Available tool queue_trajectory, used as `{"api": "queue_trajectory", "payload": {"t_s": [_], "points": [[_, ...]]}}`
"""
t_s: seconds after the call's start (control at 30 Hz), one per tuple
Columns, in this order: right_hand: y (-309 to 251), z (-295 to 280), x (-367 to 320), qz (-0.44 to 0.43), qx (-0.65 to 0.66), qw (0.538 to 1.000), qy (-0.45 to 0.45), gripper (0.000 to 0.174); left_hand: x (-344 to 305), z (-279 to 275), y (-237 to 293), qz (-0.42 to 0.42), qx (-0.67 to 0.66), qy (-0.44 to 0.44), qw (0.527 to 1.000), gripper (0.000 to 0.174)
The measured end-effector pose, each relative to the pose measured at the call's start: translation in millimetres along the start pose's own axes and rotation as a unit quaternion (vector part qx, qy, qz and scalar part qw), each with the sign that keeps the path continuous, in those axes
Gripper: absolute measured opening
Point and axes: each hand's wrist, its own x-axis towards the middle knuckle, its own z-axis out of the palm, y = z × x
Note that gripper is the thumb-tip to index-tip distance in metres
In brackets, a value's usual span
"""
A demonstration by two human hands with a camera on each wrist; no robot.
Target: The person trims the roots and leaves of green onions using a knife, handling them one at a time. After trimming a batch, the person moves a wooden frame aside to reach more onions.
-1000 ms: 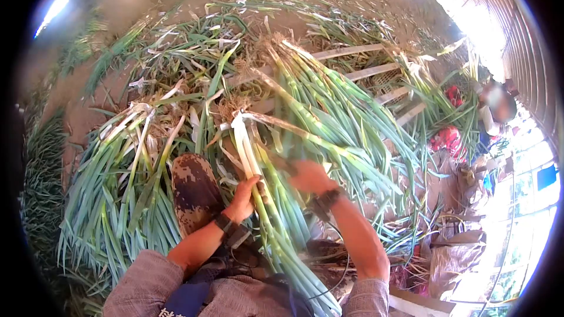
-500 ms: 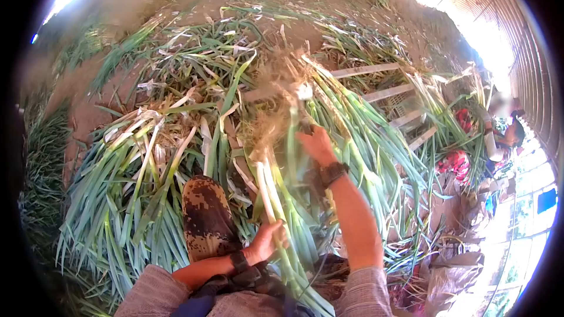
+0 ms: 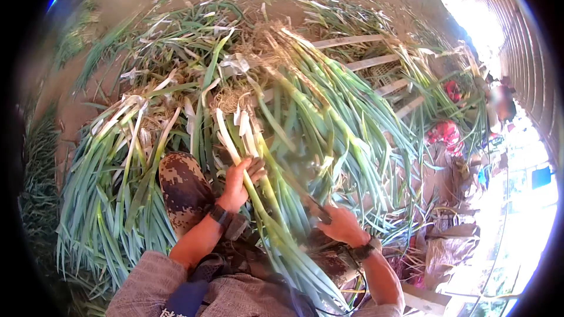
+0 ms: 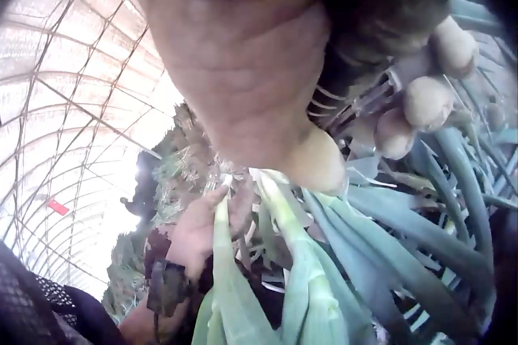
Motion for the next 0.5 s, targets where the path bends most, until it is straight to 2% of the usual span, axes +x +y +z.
{"api": "queue_trajectory", "payload": {"t_s": [0.03,0.13,0.17,0.23,0.27,0.3,0.33,0.37,0.4,0.43,0.47,0.5], "points": [[0,6,-1,-0.004,0.015,1.0,0.012,0.038,4,4,1,-0.013,-0.006,-0.038,0.999,0.032],[-10,7,25,-0.013,0.015,1.0,0.004,0.038,32,11,-5,-0.065,0.013,-0.073,0.995,0.038],[-11,9,38,-0.031,0.052,0.998,0.023,0.036,39,13,-6,-0.061,0.016,-0.077,0.995,0.038],[-16,10,65,-0.058,0.051,0.996,0.052,0.035,54,12,-8,-0.056,0.059,-0.025,0.996,0.038],[-20,9,79,-0.082,0.05,0.993,0.075,0.035,71,-10,-17,-0.051,0.059,-0.026,0.997,0.038],[-24,7,91,-0.086,0.049,0.992,0.076,0.035,91,-45,-30,0.046,0.163,-0.102,0.98,0.038],[-29,5,103,-0.089,0.05,0.992,0.077,0.035,89,-48,-25,0.141,0.262,-0.174,0.939,0.039],[-33,2,114,-0.091,0.05,0.991,0.079,0.035,89,-48,-25,0.143,0.262,-0.172,0.939,0.039],[-40,-3,122,-0.093,0.05,0.991,0.077,0.035,63,-16,-8,0.032,0.145,-0.083,0.985,0.039],[-50,-9,128,-0.064,0.039,0.995,0.062,0.034,49,2,1,-0.081,0.023,0.01,0.996,0.039],[-56,-13,134,-0.035,0.028,0.998,0.046,0.033,50,3,0,-0.08,0.023,0.012,0.996,0.039],[-58,-13,140,-0.046,0.031,0.996,0.063,0.035,52,1,-2,-0.083,0.023,0.014,0.996,0.039]]}}
